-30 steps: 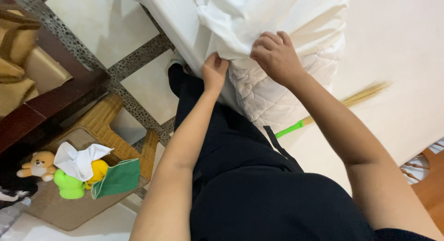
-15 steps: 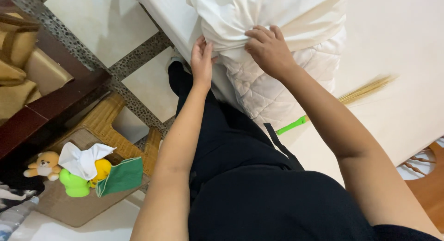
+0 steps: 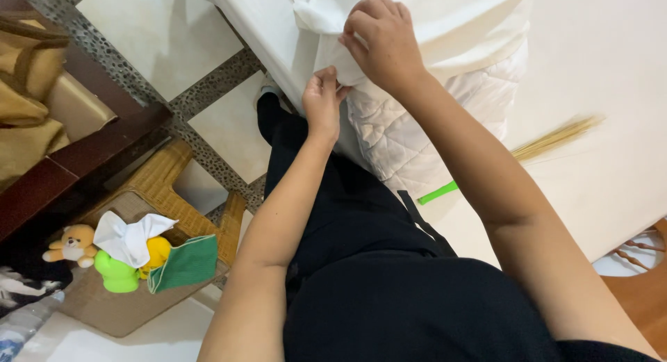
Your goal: The person picks up white pillows from a cart and places them on a bed, then uses a whisk broom to beat and fluff a quilted pillow. They then insert the pillow into a white pillowcase, working the fabric over the pillow corners and adjusting the cover on the bed.
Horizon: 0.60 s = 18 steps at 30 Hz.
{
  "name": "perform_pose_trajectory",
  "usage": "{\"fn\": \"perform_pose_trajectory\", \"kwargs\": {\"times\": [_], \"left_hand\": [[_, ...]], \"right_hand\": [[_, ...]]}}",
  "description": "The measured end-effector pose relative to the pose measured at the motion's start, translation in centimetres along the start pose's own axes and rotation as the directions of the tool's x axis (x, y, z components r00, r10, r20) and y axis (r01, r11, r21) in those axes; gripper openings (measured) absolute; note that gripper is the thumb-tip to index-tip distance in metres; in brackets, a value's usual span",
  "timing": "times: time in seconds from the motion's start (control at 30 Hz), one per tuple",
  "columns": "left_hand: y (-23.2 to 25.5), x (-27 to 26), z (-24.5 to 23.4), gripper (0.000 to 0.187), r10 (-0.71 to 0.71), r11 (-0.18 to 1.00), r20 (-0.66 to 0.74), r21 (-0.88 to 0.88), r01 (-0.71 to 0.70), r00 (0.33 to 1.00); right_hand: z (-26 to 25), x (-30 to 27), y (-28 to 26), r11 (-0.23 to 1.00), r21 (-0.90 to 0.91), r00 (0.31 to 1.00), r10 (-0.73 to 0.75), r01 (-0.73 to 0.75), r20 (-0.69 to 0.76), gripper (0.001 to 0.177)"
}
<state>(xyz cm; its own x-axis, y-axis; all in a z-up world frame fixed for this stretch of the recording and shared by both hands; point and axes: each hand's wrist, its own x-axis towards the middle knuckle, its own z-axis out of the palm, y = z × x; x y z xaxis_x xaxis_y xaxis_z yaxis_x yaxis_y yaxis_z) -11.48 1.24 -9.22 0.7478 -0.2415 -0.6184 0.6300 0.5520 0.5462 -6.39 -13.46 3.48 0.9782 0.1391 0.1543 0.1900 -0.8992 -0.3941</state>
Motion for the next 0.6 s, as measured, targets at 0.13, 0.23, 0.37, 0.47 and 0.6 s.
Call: {"fn": "perform_pose_trajectory", "kwargs": {"times": [0.13,0.23,0.37,0.47,0.6], "left_hand": [[-2.2,-1.4,-1.1,0.023,0.082,0.989,0.045,0.118,-0.087,0.996],[-4.3,-0.8,-3.0,0.025,0.189,0.854,0.028,0.488,-0.179,0.982],[-6.3,-1.3,-4.7,0.019,0.105,0.901,-0.006,0.423,-0.093,0.994],[-7.1,-2.0,-4.6,0.018,-0.090,0.865,-0.057,0.490,0.106,0.994],[-8.8,-2.1,-5.4,0.023,-0.288,0.865,-0.048,0.415,0.281,0.957]], "right_hand": [[-0.1,-0.9,-1.5,0.988,0.146,0.999,0.041,-0.045,0.029,0.017],[-0.4,-1.7,-1.7,0.974,0.224,0.984,-0.016,-0.024,0.177,0.010],[-1.1,-3.7,0.0,0.985,0.166,0.959,-0.007,-0.043,0.284,0.023],[-1.6,-4.2,0.6,0.993,0.112,0.939,-0.004,-0.037,0.345,0.032],[-2.7,-4.7,0.6,1.000,0.006,0.927,-0.024,0.024,0.373,0.029]]}}
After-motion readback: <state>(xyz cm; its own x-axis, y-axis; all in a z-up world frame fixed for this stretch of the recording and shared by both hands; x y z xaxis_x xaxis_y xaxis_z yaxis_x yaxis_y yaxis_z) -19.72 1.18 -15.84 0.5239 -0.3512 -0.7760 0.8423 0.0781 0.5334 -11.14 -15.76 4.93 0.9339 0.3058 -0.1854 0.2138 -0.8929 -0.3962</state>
